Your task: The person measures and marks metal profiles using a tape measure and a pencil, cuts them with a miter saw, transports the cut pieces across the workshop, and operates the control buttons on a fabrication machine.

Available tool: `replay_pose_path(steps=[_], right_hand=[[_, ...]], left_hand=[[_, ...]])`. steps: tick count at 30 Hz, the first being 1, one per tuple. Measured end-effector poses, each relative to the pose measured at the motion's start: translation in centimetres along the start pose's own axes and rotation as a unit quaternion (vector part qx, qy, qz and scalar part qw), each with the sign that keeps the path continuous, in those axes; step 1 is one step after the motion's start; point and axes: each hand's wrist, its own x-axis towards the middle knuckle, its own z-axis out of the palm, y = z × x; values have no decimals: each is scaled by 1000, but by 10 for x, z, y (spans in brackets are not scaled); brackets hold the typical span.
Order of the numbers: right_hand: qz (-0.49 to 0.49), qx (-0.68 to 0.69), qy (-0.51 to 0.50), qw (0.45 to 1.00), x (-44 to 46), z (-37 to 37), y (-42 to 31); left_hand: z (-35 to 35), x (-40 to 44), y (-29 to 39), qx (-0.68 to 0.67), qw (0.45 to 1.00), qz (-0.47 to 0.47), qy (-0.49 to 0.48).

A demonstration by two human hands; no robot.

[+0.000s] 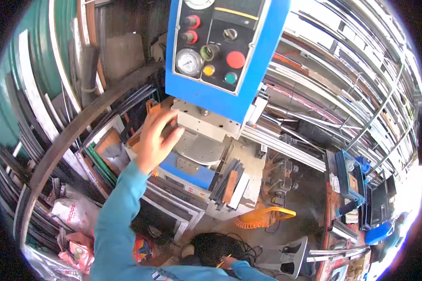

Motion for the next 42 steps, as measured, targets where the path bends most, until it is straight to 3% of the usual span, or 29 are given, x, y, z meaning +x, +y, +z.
replay_pose_path(steps=[1,3,5,6,8,9,10,11,13,14,15,16,21,22,23,25,27,29,30,31,32,33,34,35,36,37,39,40,42], right_hand=[[32,15,27,999,-9,-5,4],[74,42,89,992,-23,-19,12],[82,55,125,987,-39,-31,16],[92,125,187,970,-48,-34,18],[99,201,250,942,-59,-31,26],[103,206,299,926,-62,-24,32],[109,213,345,907,-68,-12,41],[111,210,331,913,-61,6,61],[156,206,278,925,-102,20,59],[189,200,300,913,-99,47,70],[143,155,331,920,-115,66,76],[196,220,276,915,-130,78,74],[253,302,312,865,-164,200,111],[262,290,315,865,-164,232,120],[289,329,284,853,-171,251,121],[306,337,250,855,-179,311,135],[300,328,263,856,-185,357,149],[330,382,291,813,-202,380,150],[354,408,314,781,-201,403,156],[354,399,304,789,-214,410,156],[354,388,296,798,-229,410,158],[345,435,309,772,-241,417,159],[332,478,325,746,-252,425,165],[354,474,323,739,-255,432,180],[371,473,317,734,-251,448,183],[368,487,312,728,-256,461,177],[381,570,399,609,-276,467,190],[380,576,399,604,-284,472,194],[375,609,386,582,-294,490,190]], left_hand=[[9,24,8,46,996,61,38],[31,63,21,66,990,99,74],[54,86,30,-6,996,56,71],[60,96,38,-43,997,31,63],[62,119,53,97,979,125,131],[70,134,50,96,970,122,189],[74,148,45,68,978,60,188],[74,161,45,116,976,26,184],[71,180,54,82,989,-50,114],[77,190,35,102,985,-47,129],[75,193,42,94,987,-63,112],[74,200,28,121,987,-41,99],[59,213,-11,291,952,88,35],[52,209,14,397,917,42,2],[44,213,-4,380,925,0,-28],[44,206,-43,359,933,15,14],[61,148,-16,331,931,143,49],[92,67,7,213,960,156,-93],[107,7,44,163,963,97,-190],[120,-50,64,95,952,104,-274],[134,-115,72,13,914,-58,-401],[139,-168,141,46,857,-64,-509],[143,-235,168,-25,809,-161,-564],[151,-312,136,-66,754,-42,-652],[139,-340,232,-29,650,-144,-746],[137,-378,266,-22,530,-159,-833],[132,-437,325,-86,441,-170,-877],[133,-464,344,-102,411,-226,-877],[134,-490,387,-157,414,-304,-844]])
